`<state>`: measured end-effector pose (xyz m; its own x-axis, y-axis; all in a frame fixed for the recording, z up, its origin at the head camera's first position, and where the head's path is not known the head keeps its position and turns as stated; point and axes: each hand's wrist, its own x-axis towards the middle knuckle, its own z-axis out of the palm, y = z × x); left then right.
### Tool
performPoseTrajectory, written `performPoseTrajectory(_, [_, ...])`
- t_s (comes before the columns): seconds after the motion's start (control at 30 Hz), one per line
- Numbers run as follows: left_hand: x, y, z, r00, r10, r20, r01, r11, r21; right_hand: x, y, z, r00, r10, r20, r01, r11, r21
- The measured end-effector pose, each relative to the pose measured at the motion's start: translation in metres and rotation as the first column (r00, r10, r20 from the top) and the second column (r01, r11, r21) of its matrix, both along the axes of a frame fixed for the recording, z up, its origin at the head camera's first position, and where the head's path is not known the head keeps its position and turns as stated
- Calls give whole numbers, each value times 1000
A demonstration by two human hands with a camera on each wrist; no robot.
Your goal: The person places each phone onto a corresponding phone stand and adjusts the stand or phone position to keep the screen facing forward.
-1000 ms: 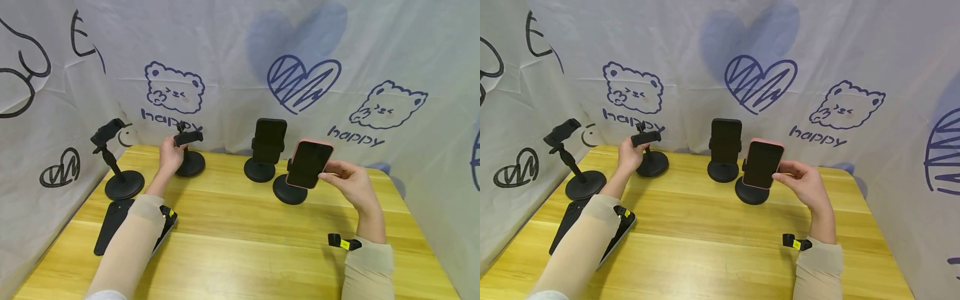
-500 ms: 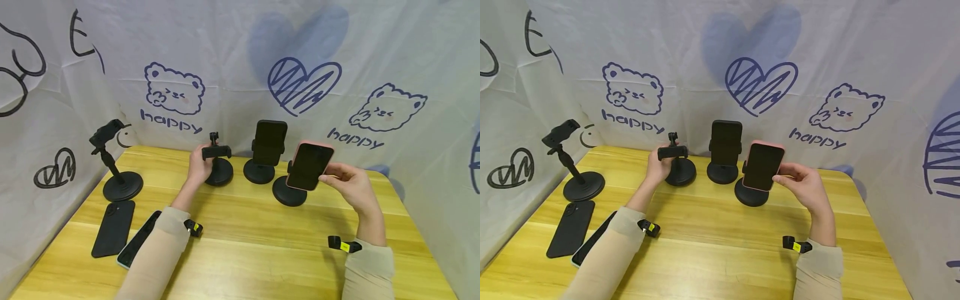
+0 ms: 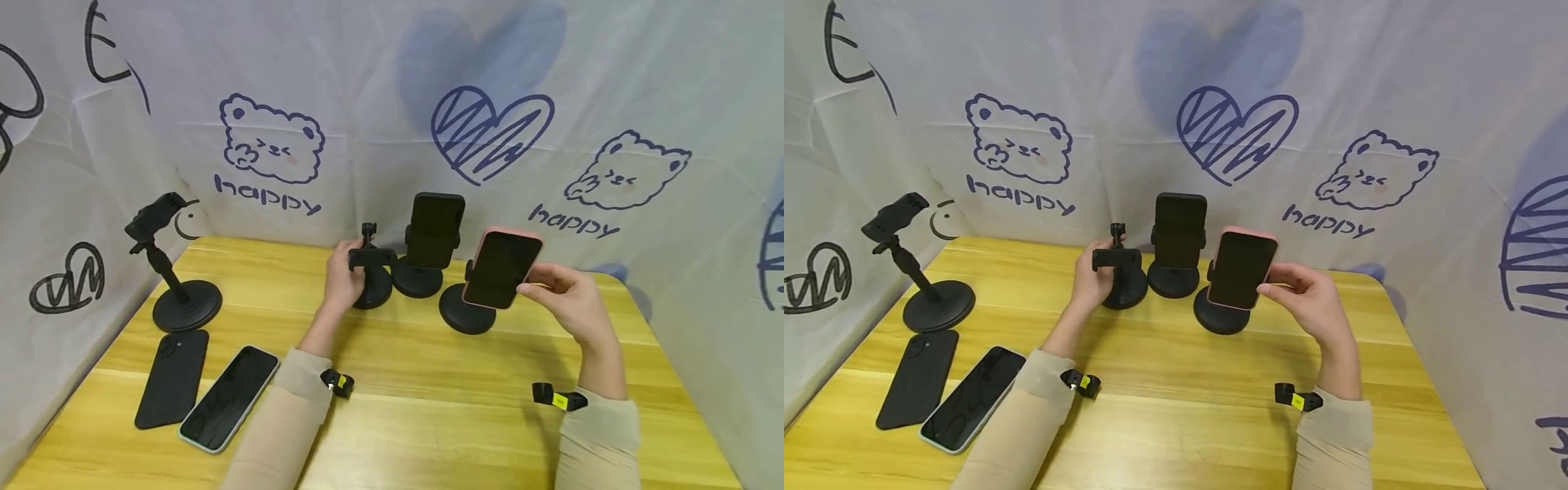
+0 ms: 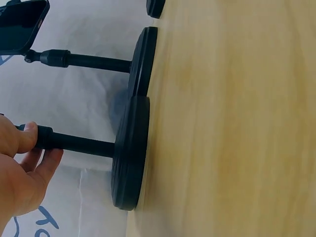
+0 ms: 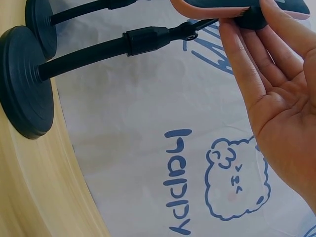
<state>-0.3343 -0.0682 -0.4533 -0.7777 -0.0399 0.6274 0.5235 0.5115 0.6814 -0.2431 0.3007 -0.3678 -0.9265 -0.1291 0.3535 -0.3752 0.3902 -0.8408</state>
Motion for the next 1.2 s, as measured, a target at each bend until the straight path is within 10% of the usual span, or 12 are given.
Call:
performPoseTrajectory(0.27, [-4, -7, -1, 1000, 9, 14, -10, 1000, 26, 2, 0, 2, 1000, 21, -12, -21, 999, -33])
performPoseTrajectory(0.47, [-6, -8, 4, 997, 1, 81, -2, 1000, 9, 5, -2, 8, 984, 118, -134, -149, 957, -249])
performPoseTrajectory(0.6, [-6, -9, 2, 997, 1, 78, -2, 1000, 7, 14, -19, 23, 936, 7, -351, -168, 888, -429])
performPoseTrajectory(0.77, [-5, -10, 0, 998, -9, 65, 7, 999, 37, 33, -60, 48, 821, -222, -526, -138, 816, -561])
performPoseTrajectory(0.93, [-6, -10, 0, 998, -18, 55, 16, 999, 43, 36, -99, 50, 790, -150, -595, -178, 872, -456])
performPoseTrajectory(1.2, [-5, -11, -2, 999, -31, 34, 29, 998, 59, 11, -156, 25, 871, -21, -491, -92, 974, -205])
